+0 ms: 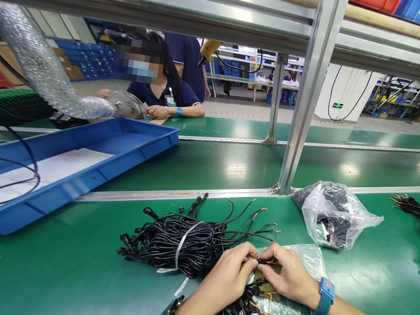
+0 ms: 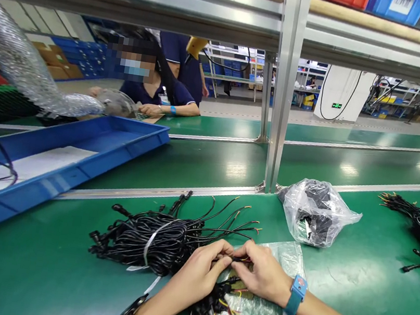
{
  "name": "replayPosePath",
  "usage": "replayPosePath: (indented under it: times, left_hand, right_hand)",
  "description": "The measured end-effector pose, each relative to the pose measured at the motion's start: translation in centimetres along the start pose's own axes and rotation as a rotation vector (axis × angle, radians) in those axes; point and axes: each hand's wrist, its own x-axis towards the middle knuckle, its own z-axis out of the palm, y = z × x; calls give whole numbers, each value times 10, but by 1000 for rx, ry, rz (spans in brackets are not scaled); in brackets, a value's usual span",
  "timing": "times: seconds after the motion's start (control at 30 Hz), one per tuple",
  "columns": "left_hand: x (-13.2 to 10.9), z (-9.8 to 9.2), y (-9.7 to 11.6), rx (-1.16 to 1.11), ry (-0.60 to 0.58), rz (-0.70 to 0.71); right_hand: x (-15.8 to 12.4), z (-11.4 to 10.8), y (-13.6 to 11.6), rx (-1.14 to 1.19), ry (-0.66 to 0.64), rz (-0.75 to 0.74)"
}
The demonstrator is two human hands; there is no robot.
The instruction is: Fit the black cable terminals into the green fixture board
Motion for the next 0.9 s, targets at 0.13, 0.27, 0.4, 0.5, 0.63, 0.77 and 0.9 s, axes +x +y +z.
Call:
replayPosePath:
  times: [0.13,0.27,0.4,0.5,0.63,0.77,0.9]
  left_hand:
    - [0,0,-2,44,4,-17]
    - [-2,3,-3,57,16,-19]
    - [-2,7,-3,63,20,-14]
    - [-2,7,-3,64,11,-20]
    - [-1,5,-1,44,4,-46]
    - [-2,2,0,15,-9,-26]
    - [-2,1,-1,40,7,-28]
  right_hand:
    - [-1,1,3,-25,-2,-13]
    - [-2,2,5,-30,-32,-44]
    - [-2,5,4,-42,-32,-94]
    - [-1,6,4,-48,-38,-97]
    - [0,1,2,-20,-66,-34]
    - [0,-3,1,-49,-68,-3]
    - [0,-3,2,-76,-61,-10]
